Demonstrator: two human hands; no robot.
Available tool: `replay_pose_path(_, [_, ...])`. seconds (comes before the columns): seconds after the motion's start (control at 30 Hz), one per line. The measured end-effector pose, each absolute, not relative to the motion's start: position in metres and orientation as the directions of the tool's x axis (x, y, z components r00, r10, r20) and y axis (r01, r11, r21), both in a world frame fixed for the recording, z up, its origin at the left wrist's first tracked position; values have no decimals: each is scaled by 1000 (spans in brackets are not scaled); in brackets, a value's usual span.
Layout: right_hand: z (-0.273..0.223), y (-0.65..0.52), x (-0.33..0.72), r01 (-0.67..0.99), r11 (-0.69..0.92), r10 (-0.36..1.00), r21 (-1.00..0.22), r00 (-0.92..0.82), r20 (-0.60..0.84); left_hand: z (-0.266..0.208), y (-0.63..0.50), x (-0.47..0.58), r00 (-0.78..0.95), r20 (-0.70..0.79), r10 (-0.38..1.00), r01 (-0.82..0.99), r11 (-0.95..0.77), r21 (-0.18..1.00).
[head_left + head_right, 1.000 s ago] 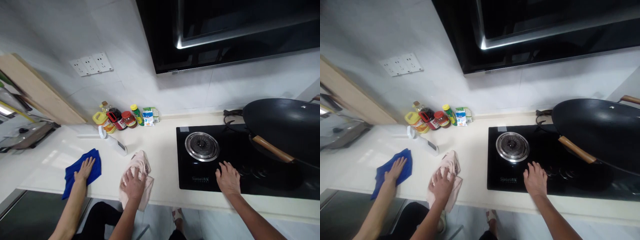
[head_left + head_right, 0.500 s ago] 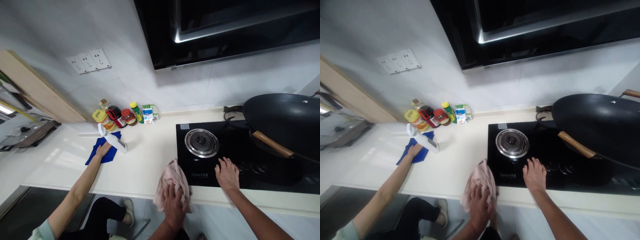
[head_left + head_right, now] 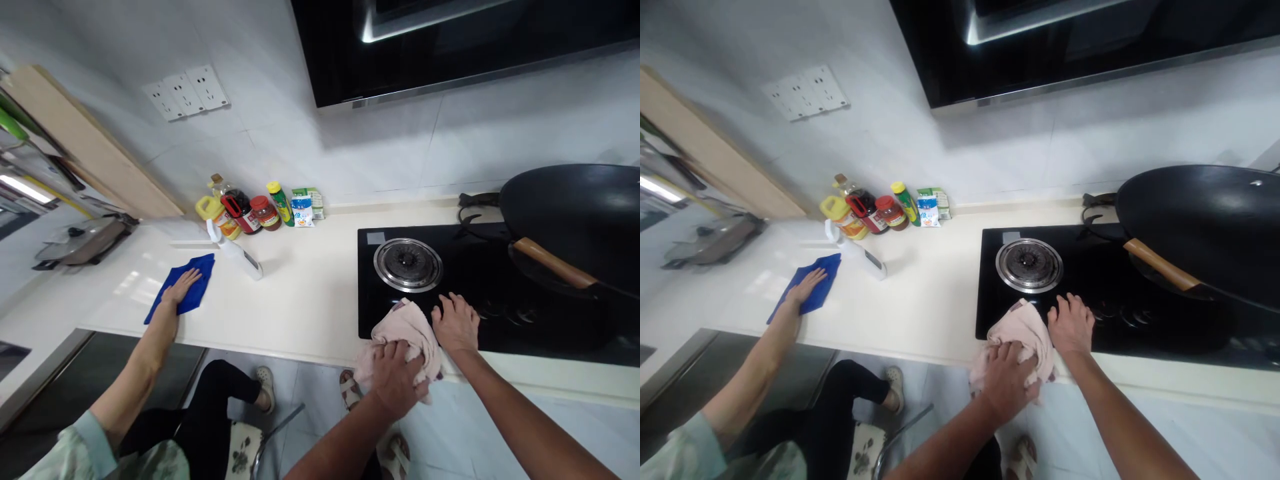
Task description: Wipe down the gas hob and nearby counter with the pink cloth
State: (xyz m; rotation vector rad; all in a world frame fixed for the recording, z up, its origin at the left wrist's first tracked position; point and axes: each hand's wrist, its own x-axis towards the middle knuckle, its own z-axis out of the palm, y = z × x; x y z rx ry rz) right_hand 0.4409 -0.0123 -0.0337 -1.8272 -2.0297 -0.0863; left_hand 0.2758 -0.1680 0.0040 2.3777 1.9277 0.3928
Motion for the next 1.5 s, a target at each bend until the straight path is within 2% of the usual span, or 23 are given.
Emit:
replay_pose_path(0.17, [-35, -13, 438, 963, 135, 935, -232, -47, 351, 7, -190, 195, 22, 187, 982, 982, -57, 180])
replay_pose_path(0.27, [-34, -13, 436, 967, 127, 940, -222, -46, 338, 13, -198, 133, -166, 174, 971, 979, 141, 145])
replay_pose_path(0.47, [-39, -13, 436, 974, 113, 935, -194, -39, 351, 27, -184, 31, -481, 165, 861, 877, 470, 102])
replay_pose_path(0.6, [-44, -12, 437, 976, 126, 924, -180, -49, 379, 31, -150, 9, -583, 166, 795, 812, 575, 101])
replay_pose_path(0.67, [-45, -12, 437, 976, 126, 921, -179, -48, 388, 31, -135, 15, -558, 155, 815, 830, 546, 114])
replay_pose_path(0.77, [-45, -12, 438, 974, 133, 918, -183, -52, 392, 27, -127, 47, -423, 123, 898, 902, 405, 148])
replay_pose_path(0.87, [-46, -12, 438, 973, 139, 915, -185, -55, 399, 18, -130, 100, -231, 134, 964, 956, 200, 213])
replay_pose_path(0.93, [-47, -12, 439, 973, 138, 913, -183, -54, 404, 11, -131, 136, -60, 223, 973, 946, -15, 322])
replay_pose_path(1.0, [-47, -12, 439, 974, 139, 911, -177, -56, 409, 5, -129, 164, 19, 267, 963, 919, -122, 376])
replay_pose_path(1.13, [-47, -11, 439, 977, 133, 906, -165, -53, 420, -2, -117, 181, 57, 242, 968, 911, -150, 384])
replay_pose_path(1.3, [-50, -11, 441, 975, 148, 907, -166, -66, 417, 1, -100, 148, 126, 241, 962, 892, -216, 396])
replay_pose_path(1.5, [-51, -10, 442, 973, 139, 913, -187, -53, 404, 20, -55, 84, -28, 187, 982, 957, -28, 290])
